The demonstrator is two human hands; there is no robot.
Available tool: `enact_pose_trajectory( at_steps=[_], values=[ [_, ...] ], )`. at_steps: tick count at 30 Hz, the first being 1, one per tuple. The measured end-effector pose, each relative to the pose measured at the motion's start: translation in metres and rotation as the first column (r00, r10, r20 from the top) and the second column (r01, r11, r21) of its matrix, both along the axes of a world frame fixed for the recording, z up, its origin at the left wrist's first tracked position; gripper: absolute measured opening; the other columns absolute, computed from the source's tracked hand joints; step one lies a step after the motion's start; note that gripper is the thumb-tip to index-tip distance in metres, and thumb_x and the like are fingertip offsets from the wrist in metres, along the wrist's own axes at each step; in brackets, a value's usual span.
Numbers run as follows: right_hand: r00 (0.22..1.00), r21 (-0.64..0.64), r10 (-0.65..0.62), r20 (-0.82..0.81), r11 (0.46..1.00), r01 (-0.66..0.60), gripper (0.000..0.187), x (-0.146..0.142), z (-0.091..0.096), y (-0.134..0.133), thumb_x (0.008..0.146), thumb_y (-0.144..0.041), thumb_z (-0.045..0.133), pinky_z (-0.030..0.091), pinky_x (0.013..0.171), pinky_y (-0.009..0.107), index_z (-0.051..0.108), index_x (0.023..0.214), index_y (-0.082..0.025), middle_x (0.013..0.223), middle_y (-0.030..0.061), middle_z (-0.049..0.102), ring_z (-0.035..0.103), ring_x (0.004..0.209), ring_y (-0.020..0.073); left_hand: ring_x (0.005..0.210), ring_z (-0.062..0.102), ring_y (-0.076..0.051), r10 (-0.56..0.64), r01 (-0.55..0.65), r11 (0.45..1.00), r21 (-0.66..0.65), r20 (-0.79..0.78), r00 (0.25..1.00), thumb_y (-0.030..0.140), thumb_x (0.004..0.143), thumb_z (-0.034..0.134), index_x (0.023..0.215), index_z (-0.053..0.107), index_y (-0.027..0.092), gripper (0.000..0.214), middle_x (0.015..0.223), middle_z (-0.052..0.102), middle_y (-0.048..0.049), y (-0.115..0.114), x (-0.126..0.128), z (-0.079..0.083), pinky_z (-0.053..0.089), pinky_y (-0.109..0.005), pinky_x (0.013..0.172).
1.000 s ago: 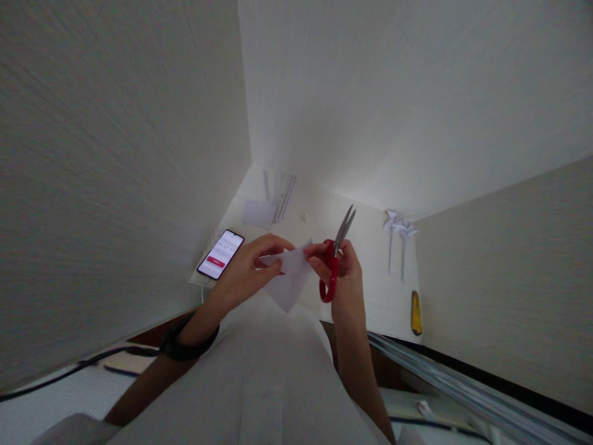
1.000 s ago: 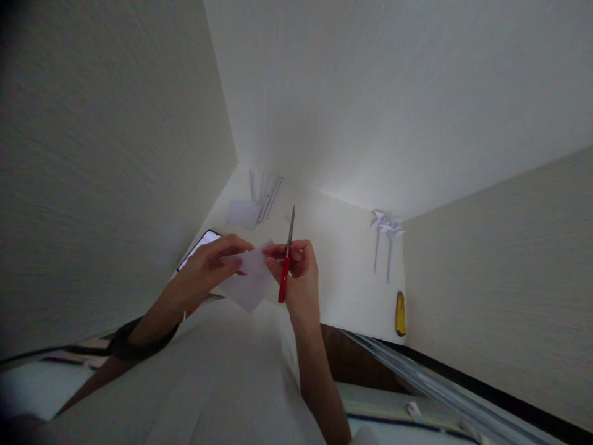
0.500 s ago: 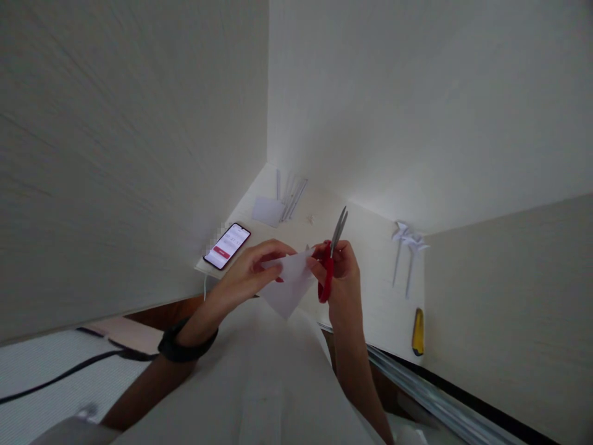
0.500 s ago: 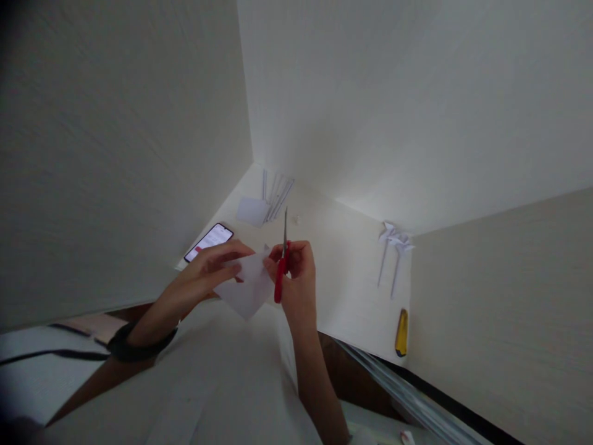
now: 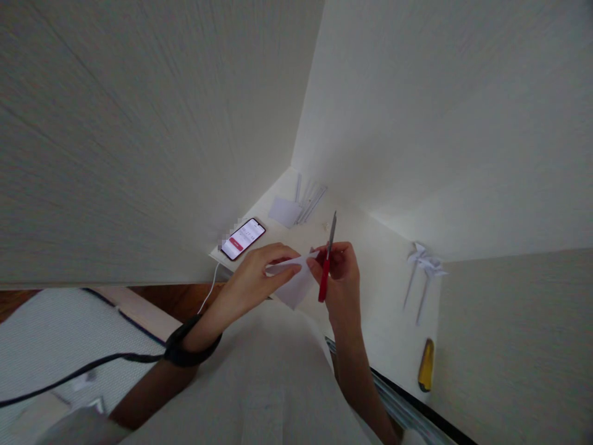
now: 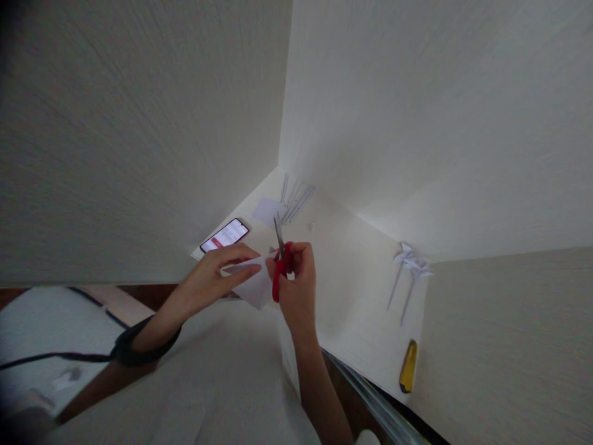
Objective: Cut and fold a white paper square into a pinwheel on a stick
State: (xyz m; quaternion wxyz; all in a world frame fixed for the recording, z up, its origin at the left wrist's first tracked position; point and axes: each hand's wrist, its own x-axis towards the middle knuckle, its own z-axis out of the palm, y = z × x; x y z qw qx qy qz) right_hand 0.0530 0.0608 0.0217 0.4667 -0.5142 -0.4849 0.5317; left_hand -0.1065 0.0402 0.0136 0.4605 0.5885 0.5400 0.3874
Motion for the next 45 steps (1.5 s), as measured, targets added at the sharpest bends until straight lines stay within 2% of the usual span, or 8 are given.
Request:
enact_pose_trajectory(
  at_steps=[7, 12, 16, 20, 24, 34, 41, 45],
  values=[
    [0.999, 0.012, 0.022, 0.041, 1.0, -0.022, 0.026, -0.016, -0.005, -0.004, 0.072, -0.012, 0.072, 0.042, 0.067, 0.028, 0.053, 0.085, -0.023, 0.077, -0.0054, 0.059, 0.054, 0.071, 0.0127, 0.083, 0.066, -0.018, -0.037, 0.037, 0.999, -0.026, 0.02, 0.999, 0.035, 0.089, 0.058, 0.086, 0.071, 0.019, 0.021, 0.086, 0.073, -0.0022, 0.004, -0.011, 0.0, 0.05, -0.026, 0.076],
    [0.996, -0.025, 0.0, -0.085, 1.0, -0.003, 0.026, -0.028, -0.001, -0.002, 0.07, -0.014, 0.075, 0.046, 0.071, 0.027, 0.054, 0.084, -0.024, 0.081, -0.0046, 0.063, 0.059, 0.076, 0.0131, 0.08, 0.066, -0.018, -0.076, 0.078, 0.994, -0.079, 0.032, 0.997, 0.032, 0.087, 0.059, 0.082, 0.071, 0.017, 0.02, 0.081, 0.072, -0.0018, 0.01, -0.025, 0.007, 0.049, -0.026, 0.073],
    [0.985, -0.03, -0.061, -0.163, 0.998, 0.057, 0.023, -0.04, 0.005, -0.001, 0.071, -0.019, 0.075, 0.047, 0.069, 0.026, 0.055, 0.082, -0.023, 0.079, -0.0042, 0.063, 0.059, 0.074, 0.0127, 0.077, 0.065, -0.016, -0.067, 0.072, 0.995, -0.075, 0.066, 0.996, 0.032, 0.087, 0.059, 0.08, 0.07, 0.018, 0.019, 0.08, 0.073, -0.0002, 0.013, -0.037, 0.011, 0.049, -0.023, 0.068],
    [0.976, -0.021, -0.17, -0.134, 0.985, 0.168, 0.02, -0.051, 0.008, 0.001, 0.076, -0.025, 0.072, 0.045, 0.062, 0.025, 0.054, 0.082, -0.022, 0.075, -0.004, 0.06, 0.054, 0.064, 0.0113, 0.078, 0.066, -0.018, -0.017, 0.028, 0.995, -0.095, 0.118, 0.993, 0.035, 0.086, 0.06, 0.082, 0.07, 0.019, 0.02, 0.082, 0.073, -0.001, 0.015, -0.047, 0.011, 0.05, -0.024, 0.068],
    [0.973, 0.004, -0.201, -0.118, 0.979, 0.202, 0.019, -0.054, 0.01, 0.004, 0.079, -0.028, 0.069, 0.042, 0.057, 0.024, 0.051, 0.079, -0.022, 0.073, -0.0048, 0.056, 0.05, 0.06, 0.0096, 0.074, 0.065, -0.018, 0.016, 0.002, 0.993, -0.12, 0.151, 0.988, 0.036, 0.085, 0.061, 0.081, 0.07, 0.021, 0.019, 0.079, 0.073, -0.0006, 0.018, -0.054, 0.011, 0.05, -0.025, 0.062],
    [0.968, 0.035, -0.238, -0.082, 0.97, 0.242, 0.018, -0.031, 0.03, 0.006, 0.078, -0.027, 0.071, 0.042, 0.058, 0.024, 0.053, 0.08, -0.022, 0.073, -0.0046, 0.055, 0.05, 0.061, 0.0096, 0.077, 0.066, -0.017, -0.008, 0.031, 0.994, -0.105, 0.213, 0.977, 0.036, 0.086, 0.061, 0.081, 0.07, 0.019, 0.02, 0.084, 0.073, -0.0013, 0.023, -0.035, 0.013, 0.051, -0.025, 0.068],
    [0.984, -0.037, -0.162, -0.076, 0.986, 0.16, 0.021, -0.026, 0.014, 0.02, 0.074, -0.026, 0.073, 0.042, 0.057, 0.024, 0.053, 0.08, -0.023, 0.072, -0.0057, 0.056, 0.051, 0.059, 0.0095, 0.084, 0.067, -0.018, 0.137, -0.107, 0.985, -0.135, 0.231, 0.963, 0.037, 0.086, 0.063, 0.084, 0.071, 0.02, 0.019, 0.087, 0.074, -0.0014, 0.015, -0.025, -0.003, 0.051, -0.025, 0.075],
    [0.994, -0.111, -0.069, -0.086, 0.992, 0.059, 0.022, -0.025, 0.011, 0.014, 0.07, -0.022, 0.075, 0.044, 0.058, 0.024, 0.055, 0.079, -0.022, 0.07, -0.0053, 0.061, 0.053, 0.06, 0.0098, 0.084, 0.067, -0.017, 0.214, -0.174, 0.972, -0.16, 0.288, 0.934, 0.033, 0.085, 0.064, 0.086, 0.071, 0.02, 0.015, 0.088, 0.073, -0.0012, 0.005, -0.02, -0.007, 0.051, -0.024, 0.076]
  ],
)
